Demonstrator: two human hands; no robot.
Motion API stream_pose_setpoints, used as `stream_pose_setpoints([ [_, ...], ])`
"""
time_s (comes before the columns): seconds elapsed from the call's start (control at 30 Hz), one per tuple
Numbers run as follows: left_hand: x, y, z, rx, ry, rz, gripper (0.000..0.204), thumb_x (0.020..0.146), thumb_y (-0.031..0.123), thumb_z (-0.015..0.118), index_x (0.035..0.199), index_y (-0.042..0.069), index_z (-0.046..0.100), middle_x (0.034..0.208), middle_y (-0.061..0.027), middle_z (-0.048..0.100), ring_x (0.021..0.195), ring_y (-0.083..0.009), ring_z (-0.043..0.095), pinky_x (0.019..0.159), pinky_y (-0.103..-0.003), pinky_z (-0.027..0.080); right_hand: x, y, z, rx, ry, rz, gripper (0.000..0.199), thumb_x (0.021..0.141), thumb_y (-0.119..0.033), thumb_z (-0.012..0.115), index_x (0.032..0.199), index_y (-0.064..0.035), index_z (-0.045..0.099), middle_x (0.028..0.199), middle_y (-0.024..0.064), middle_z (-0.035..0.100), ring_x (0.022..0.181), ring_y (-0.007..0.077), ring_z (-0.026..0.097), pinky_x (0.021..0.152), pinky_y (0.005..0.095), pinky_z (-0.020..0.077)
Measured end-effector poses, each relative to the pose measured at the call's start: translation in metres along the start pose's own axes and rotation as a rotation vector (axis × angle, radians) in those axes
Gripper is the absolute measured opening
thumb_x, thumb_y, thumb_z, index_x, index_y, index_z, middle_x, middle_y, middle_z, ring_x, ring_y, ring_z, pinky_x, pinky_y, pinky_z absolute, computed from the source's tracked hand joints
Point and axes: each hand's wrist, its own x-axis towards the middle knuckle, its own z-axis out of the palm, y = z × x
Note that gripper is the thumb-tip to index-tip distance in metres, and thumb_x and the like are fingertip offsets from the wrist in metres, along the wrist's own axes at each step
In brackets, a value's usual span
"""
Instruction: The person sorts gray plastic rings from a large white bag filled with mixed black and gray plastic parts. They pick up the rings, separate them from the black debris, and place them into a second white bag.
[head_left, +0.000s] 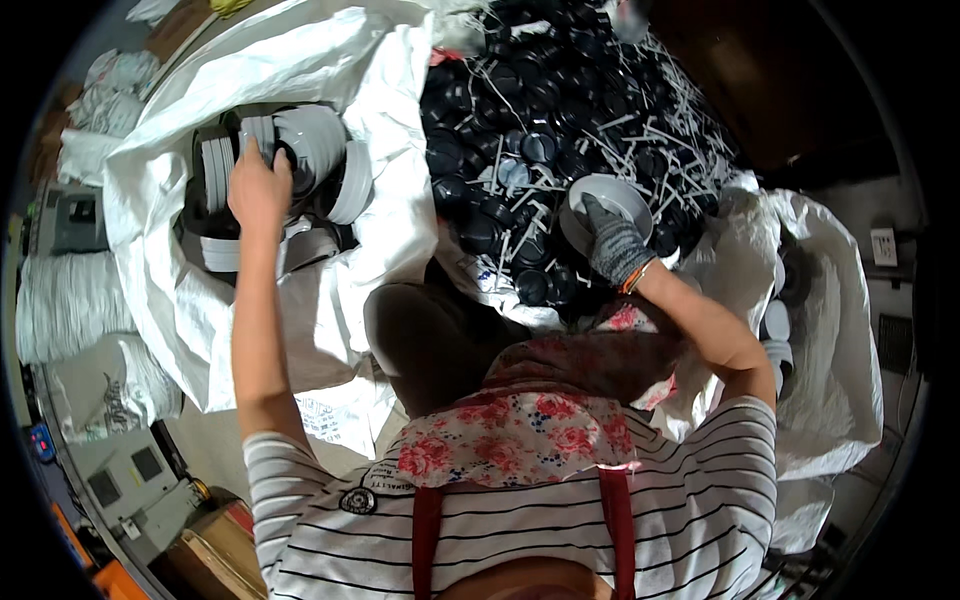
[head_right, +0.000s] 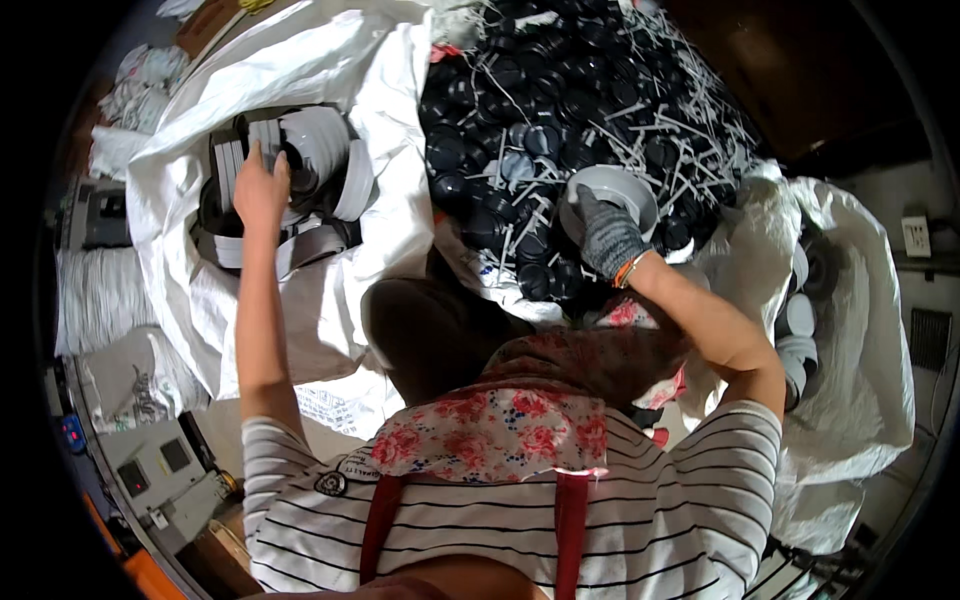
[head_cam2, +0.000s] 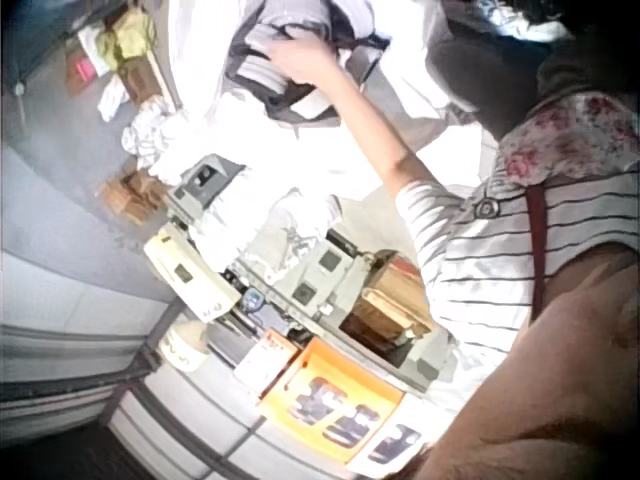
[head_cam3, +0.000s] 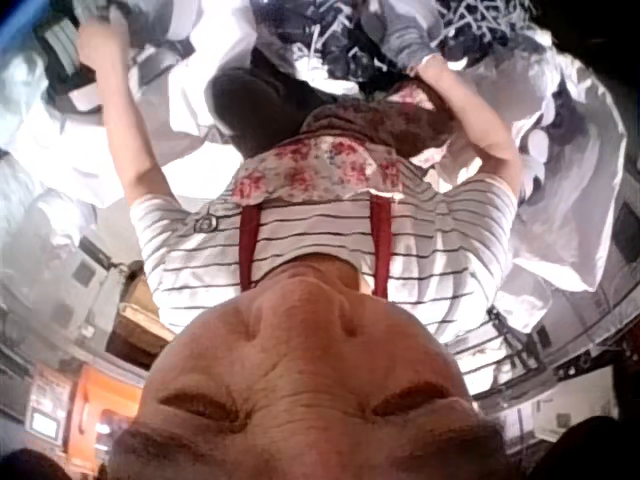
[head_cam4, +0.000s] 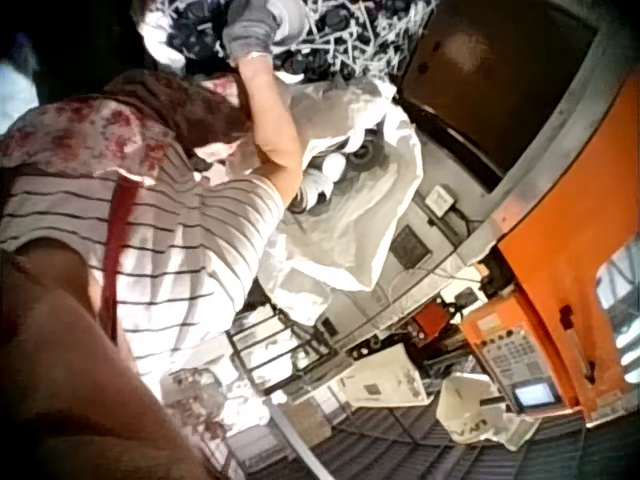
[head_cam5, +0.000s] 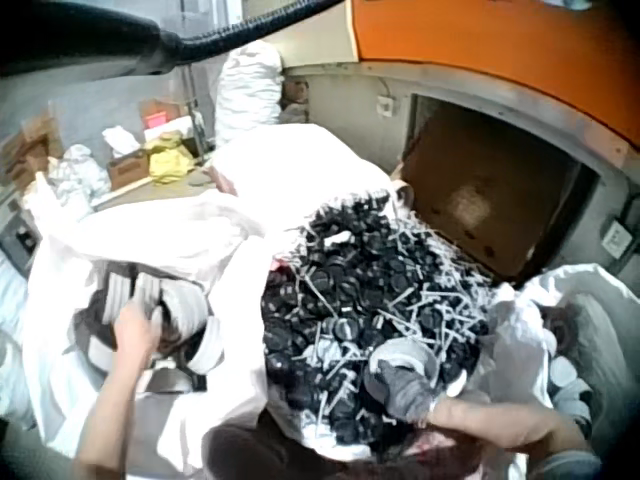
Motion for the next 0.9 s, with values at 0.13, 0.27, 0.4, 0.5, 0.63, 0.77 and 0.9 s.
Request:
stream_pose_setpoints([
  [0.13, -0.106, 0.078, 0.003, -0.998, -0.360, -0.128, 0.022, 0.079, 0.020, 0.067, 0.084, -0.001, 0.067, 0.079, -0.0078, 0.067, 0.075, -0.0086, 0.059, 0.068, -0.024, 0.046, 0.007, -0.008, 0.008, -0.087, -0.169, -0.162, 0.033, 0.071, -0.017, 0.060, 0.099, 0.0000, 0.058, 0.084, 0.0218, 0.065, 0.080, 0.0381, 0.063, 0.069, 0.0449, 0.0502],
  [0.27, -0.160, 0.130, 0.030, -1.234, -0.849, -0.139, 0.032, 0.080, 0.020, 0.070, 0.103, -0.002, 0.063, 0.094, -0.0064, 0.065, 0.085, -0.0120, 0.059, 0.077, -0.024, 0.046, 0.000, 0.001, 0.039, -0.306, -0.337, -0.278, 0.021, 0.071, -0.017, 0.058, 0.080, -0.0001, 0.067, 0.084, 0.0206, 0.065, 0.083, 0.0343, 0.064, 0.071, 0.0446, 0.0505],
  [0.4, -0.201, 0.143, 0.076, -1.375, -0.862, -0.428, 0.049, 0.075, 0.028, 0.076, 0.107, -0.004, 0.058, 0.094, -0.0096, 0.062, 0.084, -0.0146, 0.058, 0.078, -0.028, 0.046, -0.001, -0.039, 0.014, -0.158, -0.187, -0.197, 0.025, 0.076, -0.016, 0.053, 0.096, -0.0021, 0.061, 0.084, 0.0206, 0.064, 0.083, 0.0339, 0.062, 0.073, 0.0421, 0.0499],
  [0.5, -0.210, 0.173, 0.085, -1.418, -0.999, -0.627, 0.044, 0.078, 0.026, 0.073, 0.106, -0.004, 0.057, 0.091, -0.0073, 0.060, 0.083, -0.0139, 0.056, 0.075, -0.029, 0.045, 0.042, -0.011, -0.006, -0.021, 0.107, -0.134, 0.028, 0.082, -0.024, 0.053, 0.101, -0.0037, 0.060, 0.085, 0.0224, 0.063, 0.083, 0.0352, 0.062, 0.073, 0.0437, 0.0493],
  [0.63, -0.220, 0.219, 0.144, -1.205, -1.066, -0.397, 0.039, 0.081, 0.025, 0.070, 0.103, -0.004, 0.057, 0.093, -0.0078, 0.060, 0.085, -0.0135, 0.055, 0.078, -0.027, 0.045, 0.117, 0.050, 0.006, -0.122, 0.185, 0.095, 0.048, 0.082, -0.037, 0.058, 0.115, -0.0020, 0.055, 0.111, 0.0247, 0.058, 0.106, 0.0343, 0.056, 0.092, 0.0409, 0.0442],
  [0.77, -0.237, 0.252, 0.193, -1.020, -1.155, -0.366, 0.078, 0.080, 0.024, 0.071, 0.134, -0.012, 0.029, 0.102, -0.0109, 0.062, 0.093, -0.0149, 0.057, 0.076, -0.029, 0.045, 0.144, 0.094, 0.050, -0.117, 0.099, 0.050, 0.043, 0.080, -0.023, 0.056, 0.117, -0.0001, 0.054, 0.115, 0.0240, 0.057, 0.110, 0.0339, 0.055, 0.094, 0.0413, 0.0433],
  [0.9, -0.222, 0.241, 0.192, -1.257, -1.278, -0.466, 0.054, 0.080, 0.014, 0.067, 0.124, -0.008, 0.045, 0.100, -0.0096, 0.063, 0.077, -0.0159, 0.062, 0.065, -0.027, 0.045, 0.131, 0.066, 0.023, -0.179, 0.039, 0.103, 0.038, 0.076, -0.016, 0.055, 0.112, -0.0030, 0.056, 0.106, 0.0226, 0.062, 0.100, 0.0356, 0.059, 0.087, 0.0414, 0.0477],
])
